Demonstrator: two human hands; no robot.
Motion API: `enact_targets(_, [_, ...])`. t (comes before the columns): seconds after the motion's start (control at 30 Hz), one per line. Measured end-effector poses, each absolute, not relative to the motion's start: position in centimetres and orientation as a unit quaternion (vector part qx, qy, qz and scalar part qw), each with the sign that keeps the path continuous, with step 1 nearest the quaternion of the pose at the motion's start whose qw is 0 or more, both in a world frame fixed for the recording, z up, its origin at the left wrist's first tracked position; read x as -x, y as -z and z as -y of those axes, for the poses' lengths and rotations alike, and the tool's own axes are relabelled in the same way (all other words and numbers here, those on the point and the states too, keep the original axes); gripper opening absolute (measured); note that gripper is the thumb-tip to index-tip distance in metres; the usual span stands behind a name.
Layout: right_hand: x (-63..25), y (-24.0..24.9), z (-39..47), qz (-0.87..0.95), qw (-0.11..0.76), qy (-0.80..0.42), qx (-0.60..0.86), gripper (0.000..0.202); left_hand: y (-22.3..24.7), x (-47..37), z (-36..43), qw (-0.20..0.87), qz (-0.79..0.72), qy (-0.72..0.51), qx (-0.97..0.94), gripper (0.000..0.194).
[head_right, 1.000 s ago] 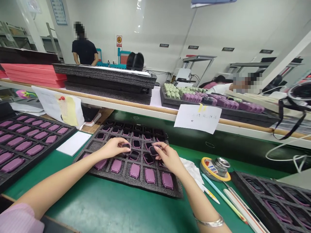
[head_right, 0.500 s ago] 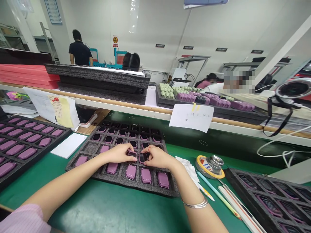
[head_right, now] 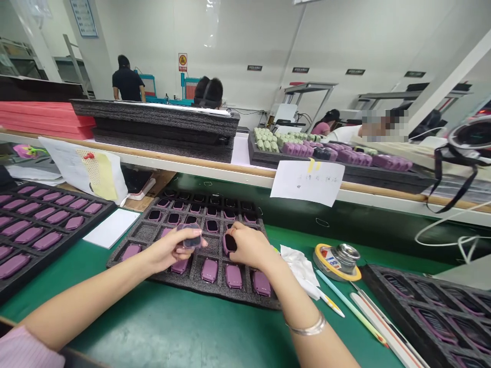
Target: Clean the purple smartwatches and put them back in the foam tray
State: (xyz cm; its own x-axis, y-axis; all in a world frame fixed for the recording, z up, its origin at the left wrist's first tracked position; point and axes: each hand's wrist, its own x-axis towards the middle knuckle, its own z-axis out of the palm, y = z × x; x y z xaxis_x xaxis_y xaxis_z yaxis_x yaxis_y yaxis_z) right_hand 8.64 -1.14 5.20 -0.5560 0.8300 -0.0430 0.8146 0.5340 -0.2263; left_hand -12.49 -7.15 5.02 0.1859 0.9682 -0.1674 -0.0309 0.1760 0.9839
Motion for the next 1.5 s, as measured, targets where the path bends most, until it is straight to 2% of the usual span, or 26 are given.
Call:
enact_targets(0.17, [-8.9, -7.0, 4.1, 0.88, 0.198, -0.141, 0.408, 0.043, -4.8, 12.6, 8.1, 0.688, -0.436, -0.465, -0.348, 0.025])
enact_targets(0.27, [-8.3, -7.1, 5.8, 0.868, 0.324, -0.157, 0.343, 0.044, -4.7, 12.0, 8.6, 0.718, -0.41, -0.464, -0.318, 0.033])
enact_targets(0.33, [-8.0, -6.7, 6.7, 0.864, 0.373, -0.154, 0.3, 0.049, -5.0, 11.5, 9.2, 0.742, -0.377, -0.45, -0.324, 0.043])
enact_targets(0.43, [-7.8, -6.1, 7.4, 0.881, 0.365, -0.135, 0.27, 0.058, -5.5, 11.0, 10.1, 0.772, -0.33, -0.422, -0.343, 0.06])
enact_targets(0.5, [-7.7, -5.7, 7.8, 0.89, 0.346, -0.137, 0.265, 0.063, -5.6, 11.0, 10.6, 0.776, -0.33, -0.407, -0.352, 0.062])
enact_targets(0.6, [-7.2, -5.1, 8.4, 0.89, 0.333, -0.152, 0.271, 0.071, -5.5, 10.9, 11.1, 0.759, -0.356, -0.402, -0.367, 0.057])
enact_targets(0.83, [-5.9, -4.0, 9.4, 0.856, 0.397, -0.21, 0.258, 0.078, -6.1, 10.7, 12.2, 0.775, -0.333, -0.392, -0.368, 0.057])
enact_targets(0.97, [-6.3, -4.4, 9.5, 0.839, 0.419, -0.257, 0.235, 0.086, -6.9, 10.9, 12.8, 0.715, -0.355, -0.384, -0.463, 0.044])
enact_targets(1.13, [-6.5, -4.5, 9.6, 0.818, 0.438, -0.314, 0.202, 0.094, -7.5, 11.0, 13.6, 0.678, -0.371, -0.368, -0.517, 0.064])
enact_targets(1.2, [-6.4, -4.6, 9.7, 0.815, 0.442, -0.32, 0.194, 0.094, -7.6, 10.9, 13.7, 0.687, -0.355, -0.37, -0.516, 0.058])
enact_targets(1.33, [-6.3, -4.8, 9.8, 0.827, 0.443, -0.288, 0.195, 0.093, -7.4, 10.9, 13.5, 0.675, -0.354, -0.393, -0.515, 0.03])
enact_targets(1.4, [-6.4, -4.7, 9.8, 0.831, 0.44, -0.278, 0.196, 0.094, -7.3, 11.0, 13.4, 0.657, -0.371, -0.401, -0.52, 0.031])
enact_targets(1.5, [-6.6, -4.6, 9.7, 0.831, 0.433, -0.292, 0.189, 0.096, -7.3, 10.9, 13.5, 0.651, -0.364, -0.394, -0.538, 0.044])
